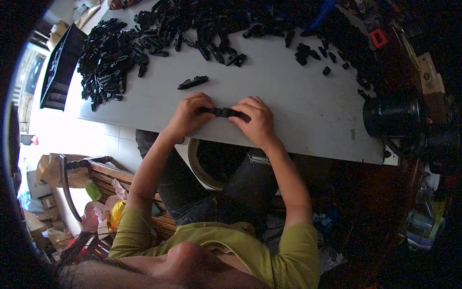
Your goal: Assembling small black plastic components by snapping them together.
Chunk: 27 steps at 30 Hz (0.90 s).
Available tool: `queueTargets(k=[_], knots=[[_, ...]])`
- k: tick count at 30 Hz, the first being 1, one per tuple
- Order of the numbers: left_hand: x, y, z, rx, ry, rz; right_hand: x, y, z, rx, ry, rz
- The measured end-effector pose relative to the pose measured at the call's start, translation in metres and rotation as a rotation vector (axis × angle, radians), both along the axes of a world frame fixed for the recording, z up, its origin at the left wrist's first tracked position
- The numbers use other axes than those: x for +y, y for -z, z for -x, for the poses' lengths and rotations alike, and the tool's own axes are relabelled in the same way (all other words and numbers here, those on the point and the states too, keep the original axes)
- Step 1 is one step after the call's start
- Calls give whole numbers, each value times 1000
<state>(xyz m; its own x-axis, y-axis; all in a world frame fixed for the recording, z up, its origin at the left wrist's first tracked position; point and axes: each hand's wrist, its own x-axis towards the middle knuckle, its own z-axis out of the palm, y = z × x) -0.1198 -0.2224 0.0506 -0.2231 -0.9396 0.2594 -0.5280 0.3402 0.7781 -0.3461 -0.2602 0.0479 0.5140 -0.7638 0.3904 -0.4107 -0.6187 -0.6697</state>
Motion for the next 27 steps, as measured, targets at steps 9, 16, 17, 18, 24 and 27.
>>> queueTargets(k=[9,16,17,18,24,27], knots=[[-3,1,5,44,64,-24,-13,-5,-16,103,-106,-13],[-5,-15,-13,-210,-333,316,-91,-2,-18,25,88,210],[-13,-21,-17,-323,-464,398,-102,0,-19,126,83,281],[-20,-11,-26,-339,-411,291,-111,2,-23,220,71,355],[-8,-1,-10,-124,-200,136,-97,9,-23,258,164,262],[-7,-2,-8,-43,-108,121,-82,10,-18,-29,102,-163]])
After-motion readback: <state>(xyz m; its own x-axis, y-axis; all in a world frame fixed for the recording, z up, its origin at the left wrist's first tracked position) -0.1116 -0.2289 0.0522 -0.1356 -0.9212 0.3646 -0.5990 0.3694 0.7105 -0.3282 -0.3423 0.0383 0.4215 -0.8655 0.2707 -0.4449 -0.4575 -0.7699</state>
